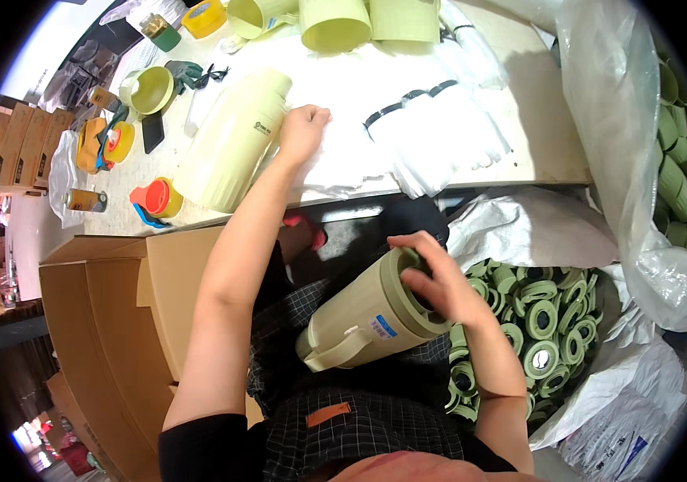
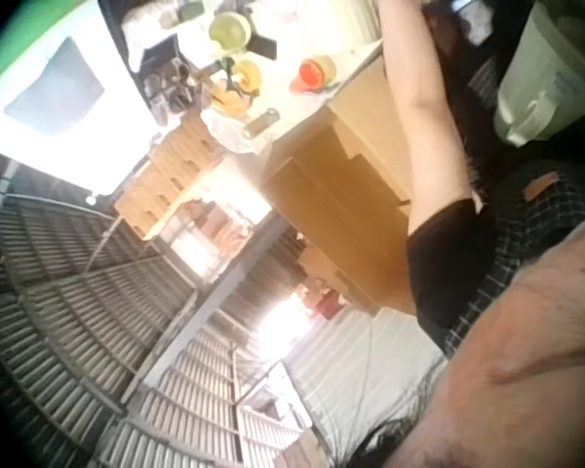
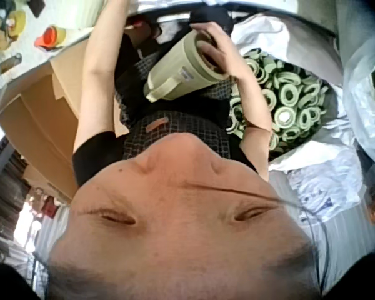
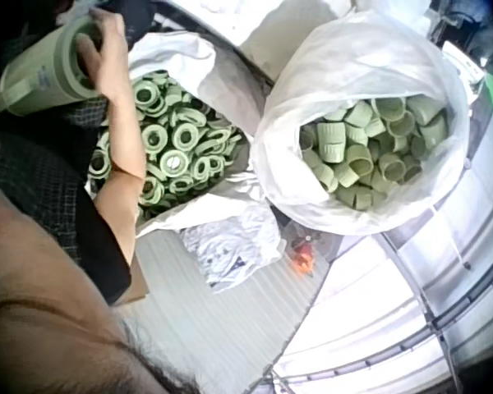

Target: The person places a green plastic ring onto the neck of a pale yellow plastic bottle, slides the bottle into a clear plastic bag, and then places the bagged bottle into a cardboard box.

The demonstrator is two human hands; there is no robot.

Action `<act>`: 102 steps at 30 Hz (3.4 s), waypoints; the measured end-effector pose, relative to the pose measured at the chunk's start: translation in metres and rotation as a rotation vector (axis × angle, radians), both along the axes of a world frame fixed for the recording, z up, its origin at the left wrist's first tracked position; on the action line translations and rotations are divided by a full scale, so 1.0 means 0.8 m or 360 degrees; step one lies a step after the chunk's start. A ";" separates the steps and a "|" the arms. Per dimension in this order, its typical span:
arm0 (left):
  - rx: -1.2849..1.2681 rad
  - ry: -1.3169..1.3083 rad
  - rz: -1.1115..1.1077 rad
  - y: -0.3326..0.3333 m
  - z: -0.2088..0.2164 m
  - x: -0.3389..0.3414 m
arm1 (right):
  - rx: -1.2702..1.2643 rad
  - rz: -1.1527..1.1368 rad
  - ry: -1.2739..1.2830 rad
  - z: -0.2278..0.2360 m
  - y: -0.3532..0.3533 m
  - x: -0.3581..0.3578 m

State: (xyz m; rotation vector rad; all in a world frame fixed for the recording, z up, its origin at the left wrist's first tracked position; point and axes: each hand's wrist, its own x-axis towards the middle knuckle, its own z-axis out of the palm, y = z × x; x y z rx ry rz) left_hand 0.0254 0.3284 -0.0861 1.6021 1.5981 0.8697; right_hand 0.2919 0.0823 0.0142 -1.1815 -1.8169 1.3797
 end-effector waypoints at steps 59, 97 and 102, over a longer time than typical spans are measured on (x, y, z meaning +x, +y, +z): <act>0.0623 0.0377 0.0611 -0.540 0.075 -0.078 | -0.0157 0.0338 -0.0144 -0.130 -0.153 -0.162; 0.0878 0.1563 0.0039 -0.474 0.167 -0.215 | 0.1389 -0.0565 -0.0024 0.002 0.073 -0.287; 0.0989 0.1834 -0.0783 -0.377 0.167 -0.167 | 0.0887 -0.0412 0.0379 0.004 -0.043 -0.170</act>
